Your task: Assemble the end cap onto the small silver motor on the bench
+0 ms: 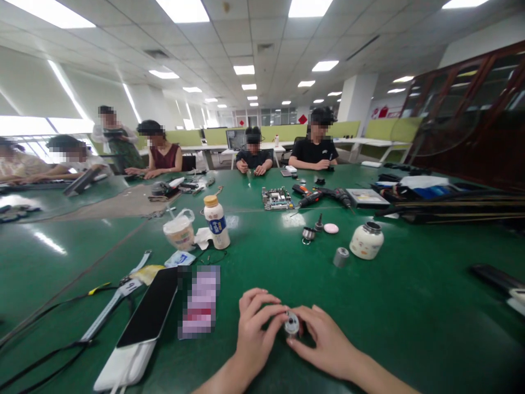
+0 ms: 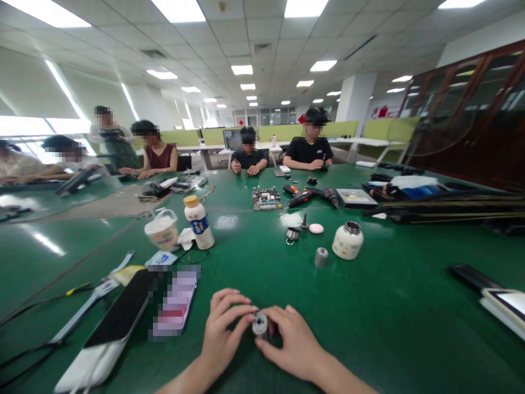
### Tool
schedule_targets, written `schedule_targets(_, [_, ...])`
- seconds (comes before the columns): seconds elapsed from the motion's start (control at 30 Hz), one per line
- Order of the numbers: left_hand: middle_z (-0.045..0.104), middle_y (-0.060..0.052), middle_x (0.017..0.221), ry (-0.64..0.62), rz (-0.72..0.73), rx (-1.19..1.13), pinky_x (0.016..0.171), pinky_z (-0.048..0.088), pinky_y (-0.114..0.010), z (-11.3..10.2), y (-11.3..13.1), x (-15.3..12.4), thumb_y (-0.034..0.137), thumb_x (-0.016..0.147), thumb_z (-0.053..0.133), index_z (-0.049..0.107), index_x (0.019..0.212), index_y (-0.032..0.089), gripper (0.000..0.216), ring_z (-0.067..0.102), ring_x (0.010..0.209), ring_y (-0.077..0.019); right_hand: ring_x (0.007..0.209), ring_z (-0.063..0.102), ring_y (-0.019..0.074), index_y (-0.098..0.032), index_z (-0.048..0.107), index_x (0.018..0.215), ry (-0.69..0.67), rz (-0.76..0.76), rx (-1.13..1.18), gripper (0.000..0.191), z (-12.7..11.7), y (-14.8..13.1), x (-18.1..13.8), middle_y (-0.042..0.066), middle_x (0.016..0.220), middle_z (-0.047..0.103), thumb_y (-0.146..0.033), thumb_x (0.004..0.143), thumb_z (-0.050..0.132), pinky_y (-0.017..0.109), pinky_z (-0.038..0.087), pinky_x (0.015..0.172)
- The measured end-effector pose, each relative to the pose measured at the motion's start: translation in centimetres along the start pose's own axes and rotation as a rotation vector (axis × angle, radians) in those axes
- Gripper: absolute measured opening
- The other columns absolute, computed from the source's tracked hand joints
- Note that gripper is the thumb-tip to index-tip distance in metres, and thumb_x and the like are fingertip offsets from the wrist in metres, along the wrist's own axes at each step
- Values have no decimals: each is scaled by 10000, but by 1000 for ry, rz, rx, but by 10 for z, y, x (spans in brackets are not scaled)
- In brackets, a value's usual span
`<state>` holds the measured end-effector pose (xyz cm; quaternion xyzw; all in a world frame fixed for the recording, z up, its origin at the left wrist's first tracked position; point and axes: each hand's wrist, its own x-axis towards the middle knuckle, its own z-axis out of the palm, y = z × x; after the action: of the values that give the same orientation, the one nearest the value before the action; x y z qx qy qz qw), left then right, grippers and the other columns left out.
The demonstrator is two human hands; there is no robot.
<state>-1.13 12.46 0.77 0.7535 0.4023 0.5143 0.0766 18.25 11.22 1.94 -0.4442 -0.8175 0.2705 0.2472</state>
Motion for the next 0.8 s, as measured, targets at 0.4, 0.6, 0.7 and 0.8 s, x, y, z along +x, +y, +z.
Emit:
schedule_targets(0.4, [645,-70,1118,-327,20,-49,933,413,-456,-6,13,1,189,873,554,592,1214,276,354,495,1084,-268,684,488,150,-244,514,1140,80,-26,229,351,5,14,-5,-24,782,518,-213,797,578,259,367,630])
schedule_targets(0.6, [653,-81,939,-361,-91,8,805,442,-423,-4,19,4,368,731,729,609,984,189,332,544,939,-277,618,393,133,-231,465,1308,87,-37,422,440,-2,25,-8,-28,758,406,-241,869,473,249,333,578])
schedule_targets(0.7, [658,-64,863,-344,-92,23,789,431,-404,0,18,3,321,738,724,621,879,195,216,555,910,-265,667,450,157,-239,577,1195,59,-123,303,311,-3,23,-9,-15,745,481,-275,909,461,292,368,664])
schedule_targets(0.8, [654,-62,863,-336,-106,8,780,429,-389,1,17,2,301,731,729,632,880,203,203,556,915,-262,678,481,180,-215,638,894,202,-144,252,262,-3,24,-10,-5,684,509,-345,946,416,331,369,707])
